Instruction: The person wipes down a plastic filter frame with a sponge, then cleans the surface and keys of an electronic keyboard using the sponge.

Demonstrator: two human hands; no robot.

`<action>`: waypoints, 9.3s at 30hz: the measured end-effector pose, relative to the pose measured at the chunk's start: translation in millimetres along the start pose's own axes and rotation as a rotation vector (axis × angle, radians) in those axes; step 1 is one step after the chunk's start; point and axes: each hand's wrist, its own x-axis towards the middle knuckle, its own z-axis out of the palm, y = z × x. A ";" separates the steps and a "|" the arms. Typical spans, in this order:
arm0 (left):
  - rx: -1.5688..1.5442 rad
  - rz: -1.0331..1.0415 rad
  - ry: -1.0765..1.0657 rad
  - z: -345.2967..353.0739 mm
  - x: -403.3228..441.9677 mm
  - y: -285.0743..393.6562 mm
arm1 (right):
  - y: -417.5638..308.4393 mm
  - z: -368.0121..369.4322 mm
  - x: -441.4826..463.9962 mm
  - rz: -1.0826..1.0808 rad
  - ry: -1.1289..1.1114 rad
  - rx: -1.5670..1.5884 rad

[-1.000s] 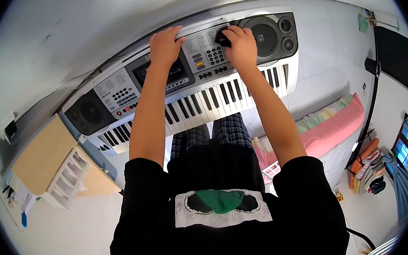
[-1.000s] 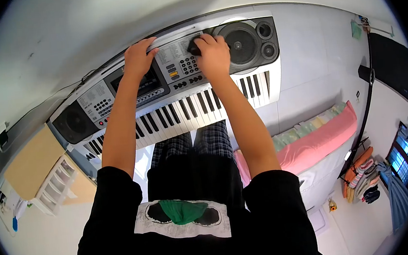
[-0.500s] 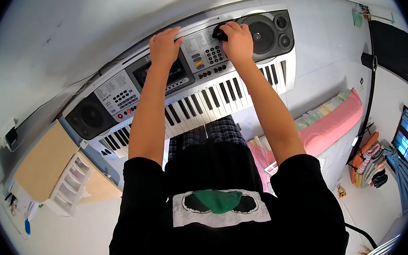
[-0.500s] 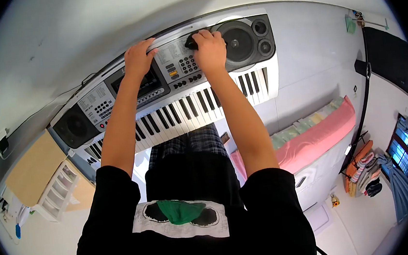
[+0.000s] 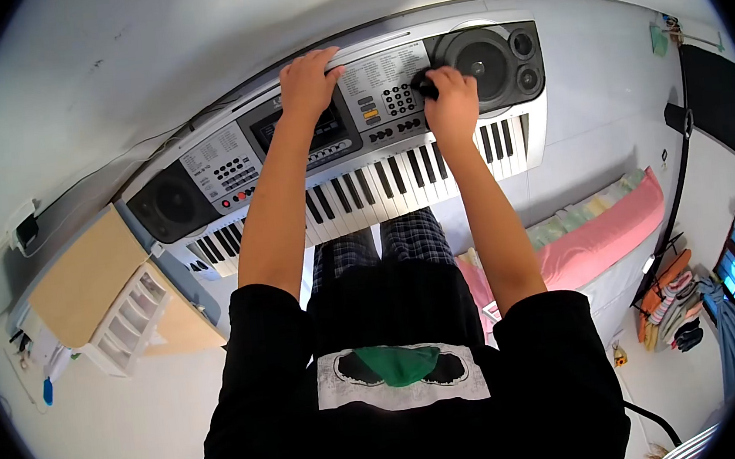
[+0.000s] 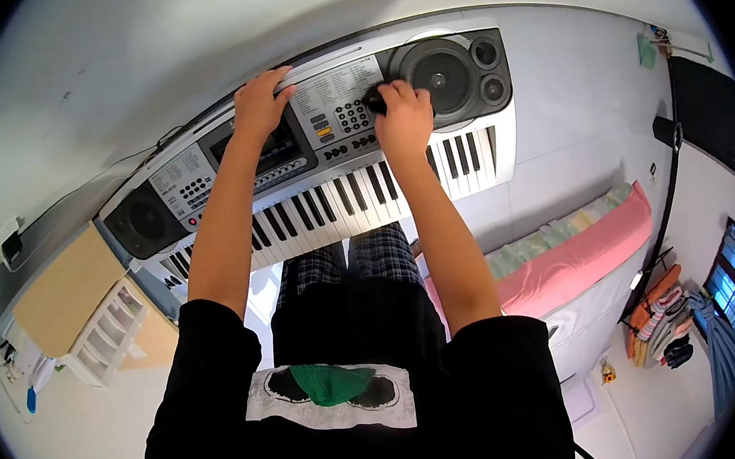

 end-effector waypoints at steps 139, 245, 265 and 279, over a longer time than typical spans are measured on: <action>-0.203 -0.241 0.123 -136.4 -147.5 -259.3 | -375.1 124.1 -24.5 -0.455 -0.334 -0.032; -0.352 0.045 -0.270 -48.4 -4.8 -51.2 | -125.8 34.5 -74.8 -0.023 -0.062 -0.017; -0.267 0.093 -0.058 -27.1 -15.3 -50.9 | -117.0 26.9 -125.9 0.162 -0.045 0.061; -0.267 0.158 -0.066 -25.6 -14.3 -54.7 | -75.5 18.7 -124.4 0.063 -0.083 0.045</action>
